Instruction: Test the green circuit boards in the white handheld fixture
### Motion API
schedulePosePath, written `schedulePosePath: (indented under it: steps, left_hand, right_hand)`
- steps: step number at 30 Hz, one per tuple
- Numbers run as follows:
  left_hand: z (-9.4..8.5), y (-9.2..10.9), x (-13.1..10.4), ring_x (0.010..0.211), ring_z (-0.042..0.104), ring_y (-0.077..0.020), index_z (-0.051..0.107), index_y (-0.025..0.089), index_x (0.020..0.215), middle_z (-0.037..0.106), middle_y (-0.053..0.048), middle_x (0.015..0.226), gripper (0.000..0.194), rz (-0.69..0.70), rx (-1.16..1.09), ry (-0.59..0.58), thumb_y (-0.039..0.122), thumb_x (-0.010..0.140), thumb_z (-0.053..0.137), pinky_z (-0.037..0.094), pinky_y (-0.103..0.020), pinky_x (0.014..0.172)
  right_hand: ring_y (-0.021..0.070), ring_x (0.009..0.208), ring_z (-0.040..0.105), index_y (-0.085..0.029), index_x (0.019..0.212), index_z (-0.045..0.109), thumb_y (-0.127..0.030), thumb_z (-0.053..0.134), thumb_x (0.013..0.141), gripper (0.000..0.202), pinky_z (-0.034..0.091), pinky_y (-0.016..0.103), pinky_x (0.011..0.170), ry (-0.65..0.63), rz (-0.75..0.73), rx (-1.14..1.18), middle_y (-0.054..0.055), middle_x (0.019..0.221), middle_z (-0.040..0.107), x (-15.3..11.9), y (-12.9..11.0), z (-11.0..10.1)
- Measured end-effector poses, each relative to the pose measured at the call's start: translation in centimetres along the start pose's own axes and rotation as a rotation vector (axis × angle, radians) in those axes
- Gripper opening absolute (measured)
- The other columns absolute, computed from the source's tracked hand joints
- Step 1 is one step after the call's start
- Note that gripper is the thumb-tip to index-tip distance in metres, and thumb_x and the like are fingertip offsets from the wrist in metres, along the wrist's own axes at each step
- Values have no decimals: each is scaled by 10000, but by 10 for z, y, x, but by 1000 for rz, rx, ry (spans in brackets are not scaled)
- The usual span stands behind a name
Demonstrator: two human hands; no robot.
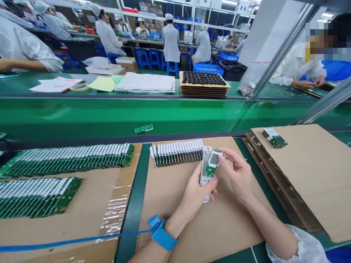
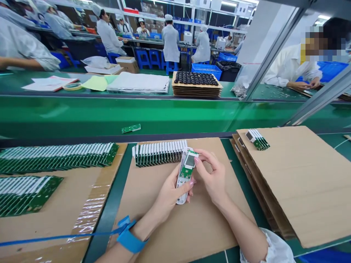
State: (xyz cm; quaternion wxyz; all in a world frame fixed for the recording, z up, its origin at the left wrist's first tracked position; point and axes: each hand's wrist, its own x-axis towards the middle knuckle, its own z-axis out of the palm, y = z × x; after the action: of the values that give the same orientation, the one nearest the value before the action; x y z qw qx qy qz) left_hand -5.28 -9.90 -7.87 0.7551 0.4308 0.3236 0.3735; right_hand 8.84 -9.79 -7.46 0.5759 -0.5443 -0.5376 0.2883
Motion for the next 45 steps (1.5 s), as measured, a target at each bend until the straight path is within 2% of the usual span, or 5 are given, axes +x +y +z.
schedulePosePath:
  steps: [4,13,23,34,45]
  left_hand:
    - [-1,0,1,593,502,-109,389,250,1343,513,-15,850,525,-8,12,-19,278,867,609,438,-213,479]
    - [1,-5,-1,589,515,-122,413,215,1283,507,-36,876,379,52,-2,-10,390,949,453,446,-223,462]
    - [5,-3,-5,484,469,-88,430,238,1191,492,11,790,271,59,12,52,379,959,438,402,-189,389]
    - [5,-5,-5,475,471,-96,425,244,1218,485,20,741,300,76,-9,76,385,954,451,414,-190,390]
    - [5,-6,-4,485,474,-102,395,228,1243,489,7,774,335,100,23,78,390,953,442,413,-201,395]
  right_hand:
    - [177,901,583,-273,1086,664,-301,571,879,228,457,333,840,-46,-60,-103,17,908,662,3,1,-3]
    - [238,1078,498,-303,1148,652,-324,544,889,281,420,429,939,-43,-291,-440,68,1130,556,5,5,-4]
    - [228,1179,447,-322,1283,548,-326,534,902,382,399,418,1020,-193,-240,-344,44,1263,510,4,1,-3]
    - [229,1221,439,-324,1334,494,-321,590,859,484,390,422,1060,-244,-238,-245,49,1301,471,5,1,-1]
    - [233,1267,416,-321,1287,541,-336,600,860,431,359,439,1089,-210,-256,-249,44,1337,453,5,2,-1]
